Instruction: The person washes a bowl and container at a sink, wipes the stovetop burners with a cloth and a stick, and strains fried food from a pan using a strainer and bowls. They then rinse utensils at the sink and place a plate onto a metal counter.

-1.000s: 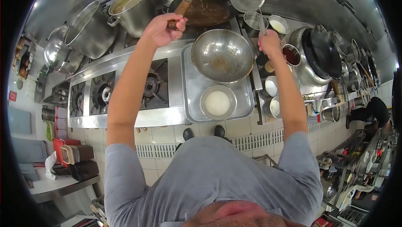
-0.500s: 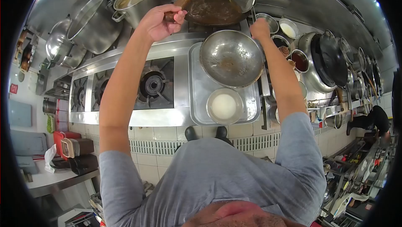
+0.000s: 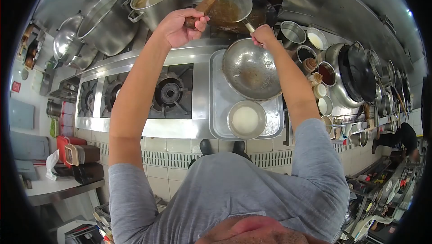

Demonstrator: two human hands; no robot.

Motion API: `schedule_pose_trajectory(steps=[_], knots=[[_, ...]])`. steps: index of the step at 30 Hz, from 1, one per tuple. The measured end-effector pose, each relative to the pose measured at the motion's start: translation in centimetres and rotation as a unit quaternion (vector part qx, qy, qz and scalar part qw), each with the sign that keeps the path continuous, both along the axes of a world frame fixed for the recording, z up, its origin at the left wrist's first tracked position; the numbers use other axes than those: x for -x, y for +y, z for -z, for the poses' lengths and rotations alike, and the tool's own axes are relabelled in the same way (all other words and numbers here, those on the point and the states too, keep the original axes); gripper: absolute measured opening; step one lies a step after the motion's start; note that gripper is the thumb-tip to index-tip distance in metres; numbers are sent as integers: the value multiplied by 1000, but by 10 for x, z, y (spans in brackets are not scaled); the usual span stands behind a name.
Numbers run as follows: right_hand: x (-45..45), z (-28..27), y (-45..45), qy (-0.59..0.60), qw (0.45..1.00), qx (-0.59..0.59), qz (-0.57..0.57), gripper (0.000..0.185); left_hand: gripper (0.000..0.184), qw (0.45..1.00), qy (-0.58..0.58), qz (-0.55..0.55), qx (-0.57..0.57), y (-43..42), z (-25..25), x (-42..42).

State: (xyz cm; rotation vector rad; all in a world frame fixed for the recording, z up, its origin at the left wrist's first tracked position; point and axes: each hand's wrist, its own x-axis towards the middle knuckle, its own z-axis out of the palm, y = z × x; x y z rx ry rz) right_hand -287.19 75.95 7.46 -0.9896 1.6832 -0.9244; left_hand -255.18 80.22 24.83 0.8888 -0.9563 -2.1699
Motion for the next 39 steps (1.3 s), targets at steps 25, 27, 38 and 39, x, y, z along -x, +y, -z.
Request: schedule_pose_trajectory(steps=[25,27,38,39], knots=[[44,-55,90,-63,997,50,20,16,28,1000,27,1,-2,22,8,-27],[60,-57,84,-4,996,74,47,12,27,1000,21,-9,7,26,5,-28],[89,-43,41,523,843,125,21,19,25,999,25,-19,-1,19,9,-35],[88,-39,38,545,829,127,16,19,25,999,23,-23,-2,20,8,-34]])
